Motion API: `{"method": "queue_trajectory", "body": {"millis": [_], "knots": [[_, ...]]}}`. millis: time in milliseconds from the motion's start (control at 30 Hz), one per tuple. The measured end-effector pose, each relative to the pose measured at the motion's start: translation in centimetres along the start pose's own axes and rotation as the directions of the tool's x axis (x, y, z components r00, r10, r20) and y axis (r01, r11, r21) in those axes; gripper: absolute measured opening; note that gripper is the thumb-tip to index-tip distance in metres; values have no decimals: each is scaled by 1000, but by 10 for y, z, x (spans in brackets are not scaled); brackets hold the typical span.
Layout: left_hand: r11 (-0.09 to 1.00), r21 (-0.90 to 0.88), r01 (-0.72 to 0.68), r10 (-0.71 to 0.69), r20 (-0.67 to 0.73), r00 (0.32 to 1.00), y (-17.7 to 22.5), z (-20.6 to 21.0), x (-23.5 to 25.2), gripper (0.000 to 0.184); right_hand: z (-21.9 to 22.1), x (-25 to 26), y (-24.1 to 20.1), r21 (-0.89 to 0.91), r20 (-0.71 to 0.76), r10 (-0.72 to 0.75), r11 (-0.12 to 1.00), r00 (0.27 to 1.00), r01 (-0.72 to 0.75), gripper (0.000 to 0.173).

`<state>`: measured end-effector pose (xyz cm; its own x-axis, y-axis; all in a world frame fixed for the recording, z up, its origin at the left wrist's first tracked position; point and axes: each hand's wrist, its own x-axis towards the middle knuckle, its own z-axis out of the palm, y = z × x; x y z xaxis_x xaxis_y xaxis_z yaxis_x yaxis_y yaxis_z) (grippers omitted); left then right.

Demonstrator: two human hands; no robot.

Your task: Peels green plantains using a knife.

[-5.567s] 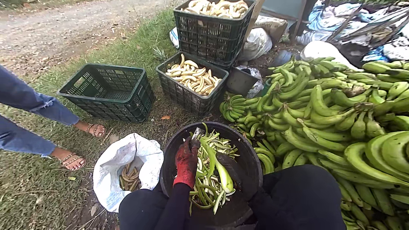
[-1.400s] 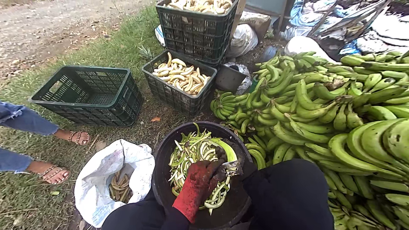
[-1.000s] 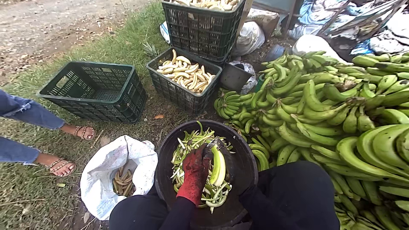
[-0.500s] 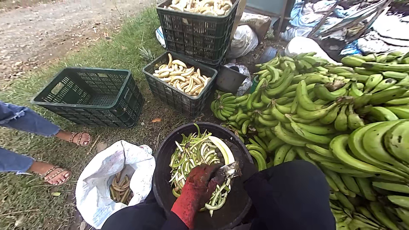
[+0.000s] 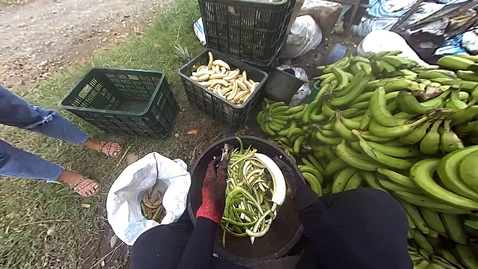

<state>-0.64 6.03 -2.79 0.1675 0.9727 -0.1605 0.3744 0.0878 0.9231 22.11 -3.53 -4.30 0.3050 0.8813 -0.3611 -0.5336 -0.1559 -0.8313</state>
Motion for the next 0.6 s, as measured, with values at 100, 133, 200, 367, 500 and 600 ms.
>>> {"method": "queue_trajectory", "body": {"millis": [100,133,200,367,500,600], "knots": [[921,-361,144,-139,40,989,13,-4,-9,47,2,4,2,116,-19,120,986,993,-117,44],[895,-415,164,-158,48,986,19,-9,-11,48,1,12,14,165,-5,198,967,980,-195,49],[867,-466,177,-176,47,983,29,-19,-16,52,-9,24,54,231,29,320,920,947,-318,53],[779,-606,162,-148,72,986,36,-42,-20,50,-12,-15,131,86,-233,417,909,879,-408,39],[744,-656,127,-123,52,991,42,-52,-22,45,-25,-75,105,-312,-69,327,890,943,-332,39],[731,-675,101,-117,21,993,47,-54,-24,44,-1,-53,107,-334,-500,348,767,793,-548,45]]}}
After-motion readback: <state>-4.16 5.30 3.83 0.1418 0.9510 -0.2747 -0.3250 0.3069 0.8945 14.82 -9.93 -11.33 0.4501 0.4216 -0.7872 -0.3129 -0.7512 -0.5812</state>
